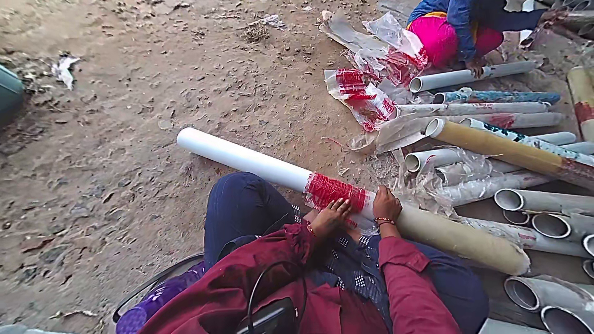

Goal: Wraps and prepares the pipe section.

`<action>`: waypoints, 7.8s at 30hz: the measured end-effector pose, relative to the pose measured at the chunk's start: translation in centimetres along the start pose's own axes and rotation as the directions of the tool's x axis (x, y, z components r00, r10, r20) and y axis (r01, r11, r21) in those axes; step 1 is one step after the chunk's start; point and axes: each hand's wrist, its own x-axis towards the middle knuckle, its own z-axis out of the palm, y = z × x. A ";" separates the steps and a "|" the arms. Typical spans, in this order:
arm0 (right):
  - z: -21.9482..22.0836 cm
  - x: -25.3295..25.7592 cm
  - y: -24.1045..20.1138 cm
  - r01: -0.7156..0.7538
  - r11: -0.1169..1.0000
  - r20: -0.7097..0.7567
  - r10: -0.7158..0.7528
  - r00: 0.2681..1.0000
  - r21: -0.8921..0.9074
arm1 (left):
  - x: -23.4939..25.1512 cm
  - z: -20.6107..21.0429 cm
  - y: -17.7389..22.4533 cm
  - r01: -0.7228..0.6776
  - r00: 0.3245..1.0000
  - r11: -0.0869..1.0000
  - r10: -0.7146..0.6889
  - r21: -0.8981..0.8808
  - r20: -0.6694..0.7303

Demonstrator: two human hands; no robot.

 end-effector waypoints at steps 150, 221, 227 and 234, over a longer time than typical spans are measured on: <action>-1.3 0.8 1.6 -0.215 0.976 0.206 0.217 0.954 -0.031 | 0.8 -5.3 -7.7 0.431 0.639 0.740 -0.655 -0.517 -0.405; -0.8 1.8 2.6 -0.284 0.947 0.116 0.268 0.956 0.149 | 0.9 -6.2 0.7 0.084 0.943 0.996 -0.086 -0.020 -0.322; -2.2 0.7 3.0 -0.298 0.951 0.161 0.282 0.946 0.087 | 8.6 -2.9 2.1 0.134 0.989 0.989 -0.137 0.063 0.052; -0.5 0.9 3.8 -0.227 0.964 0.026 0.226 0.974 0.139 | 6.7 -1.0 1.4 0.004 0.995 0.999 0.001 0.047 -0.102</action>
